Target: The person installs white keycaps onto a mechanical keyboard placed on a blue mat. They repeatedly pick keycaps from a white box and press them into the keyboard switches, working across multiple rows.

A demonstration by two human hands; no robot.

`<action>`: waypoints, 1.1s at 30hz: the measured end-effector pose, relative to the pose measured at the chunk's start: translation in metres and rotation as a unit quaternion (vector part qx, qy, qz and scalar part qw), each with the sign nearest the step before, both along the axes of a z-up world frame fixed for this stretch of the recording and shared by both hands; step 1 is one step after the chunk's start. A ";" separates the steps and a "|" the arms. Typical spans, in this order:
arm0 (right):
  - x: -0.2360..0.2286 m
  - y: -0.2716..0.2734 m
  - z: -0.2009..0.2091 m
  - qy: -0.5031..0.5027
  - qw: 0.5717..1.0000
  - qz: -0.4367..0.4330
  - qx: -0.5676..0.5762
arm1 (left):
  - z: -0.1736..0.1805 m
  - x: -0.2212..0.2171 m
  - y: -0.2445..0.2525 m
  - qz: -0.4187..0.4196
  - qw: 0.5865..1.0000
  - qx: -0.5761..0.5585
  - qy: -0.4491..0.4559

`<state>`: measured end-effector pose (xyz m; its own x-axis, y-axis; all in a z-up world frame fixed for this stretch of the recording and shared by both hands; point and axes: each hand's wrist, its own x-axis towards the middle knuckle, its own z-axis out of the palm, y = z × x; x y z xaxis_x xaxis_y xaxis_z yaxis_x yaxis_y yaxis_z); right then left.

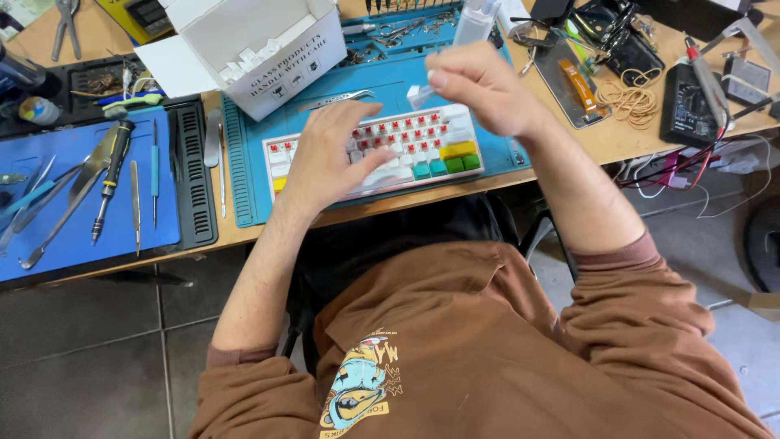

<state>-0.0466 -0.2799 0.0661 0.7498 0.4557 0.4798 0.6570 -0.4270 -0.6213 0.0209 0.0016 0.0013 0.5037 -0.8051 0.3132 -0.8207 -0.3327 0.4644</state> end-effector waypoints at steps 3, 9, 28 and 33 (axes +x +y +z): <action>0.001 0.018 -0.039 0.147 0.981 -0.014 0.128 | 0.015 -0.018 -0.002 -0.012 0.976 -0.218 -0.015; 0.023 0.012 -0.120 0.181 0.955 0.004 0.236 | 0.003 -0.015 -0.011 -0.007 0.943 -0.333 -0.025; -0.012 0.011 -0.043 0.091 0.986 -0.044 -0.134 | 0.013 0.094 0.057 0.252 0.881 -0.201 -0.347; 0.005 -0.009 -0.058 -0.074 0.959 -0.043 -0.270 | 0.015 0.091 0.053 0.286 0.898 -0.139 -0.305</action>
<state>-0.0420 -0.2892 0.0077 0.7376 0.6070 0.2956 0.6688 -0.7171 -0.1963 0.1118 0.0549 0.0167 0.4760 -0.3168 0.8204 -0.6823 -0.7217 0.1172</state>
